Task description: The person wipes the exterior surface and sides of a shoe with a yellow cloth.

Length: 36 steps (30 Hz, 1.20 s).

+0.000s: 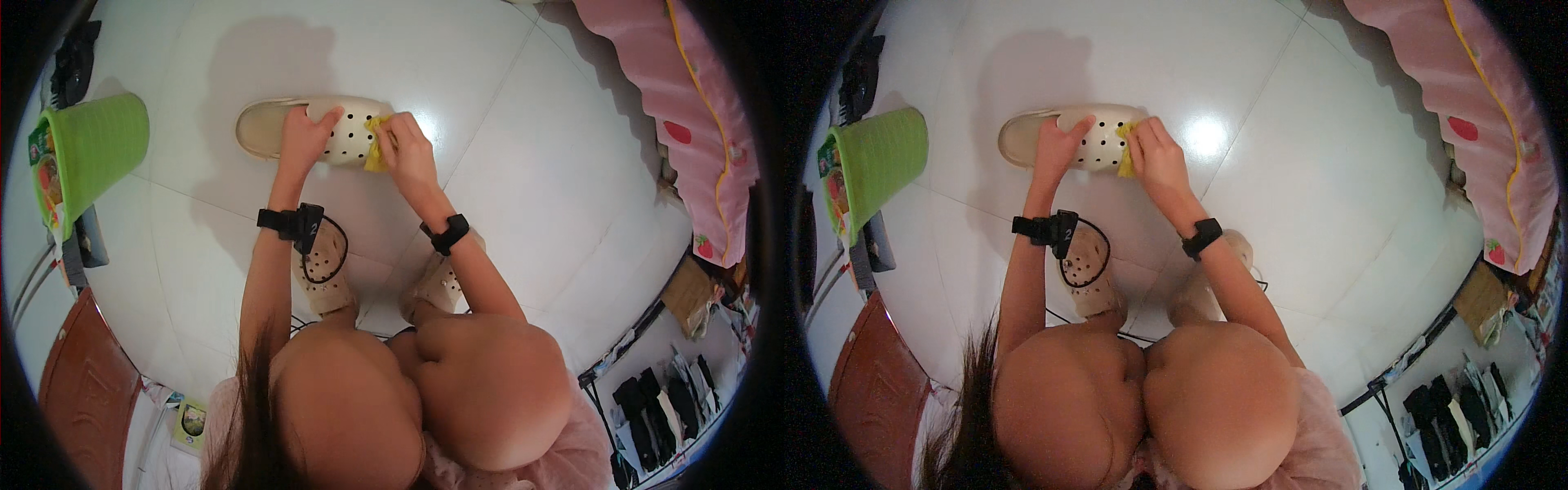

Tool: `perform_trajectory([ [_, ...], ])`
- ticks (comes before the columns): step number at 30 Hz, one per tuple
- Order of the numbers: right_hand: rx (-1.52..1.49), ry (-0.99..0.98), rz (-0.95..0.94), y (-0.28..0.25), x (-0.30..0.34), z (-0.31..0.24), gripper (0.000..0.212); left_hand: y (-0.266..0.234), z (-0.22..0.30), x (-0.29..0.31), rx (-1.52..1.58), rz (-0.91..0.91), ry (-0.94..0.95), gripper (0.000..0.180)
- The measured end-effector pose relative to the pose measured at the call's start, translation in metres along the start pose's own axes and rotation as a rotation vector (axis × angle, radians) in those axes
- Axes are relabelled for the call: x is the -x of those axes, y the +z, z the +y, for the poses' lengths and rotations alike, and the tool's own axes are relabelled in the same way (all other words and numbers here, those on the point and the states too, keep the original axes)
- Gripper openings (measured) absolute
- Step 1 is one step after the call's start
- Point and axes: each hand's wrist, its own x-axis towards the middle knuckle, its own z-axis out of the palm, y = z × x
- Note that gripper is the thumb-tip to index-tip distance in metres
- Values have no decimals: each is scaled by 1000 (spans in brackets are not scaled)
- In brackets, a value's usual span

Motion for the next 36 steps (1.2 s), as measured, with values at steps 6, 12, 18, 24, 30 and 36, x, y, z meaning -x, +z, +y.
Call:
perform_trajectory([
  [6, -26, 38, 23, -7, -18, -1, 12, -2, -5, -7, -32, 0, 34, 34],
  [12, -36, -114, -7, -5, 16, 2, 10, -1, 1, -2, -25, -3, 24, 35],
  [18, 9, -147, -40, 12, -11, -7, 11, -3, -3, -5, -52, -27, 18, 36],
  [24, 11, -147, -49, -4, 3, -2, 11, -5, -4, -6, -51, -59, -23, 36],
  [30, 24, -195, -83, 10, -9, -4, 10, -3, 0, -7, -43, -41, 19, 35],
  [36, 62, -187, -61, -5, 7, 2, 9, -6, 7, -5, -66, -86, -67, 35],
])
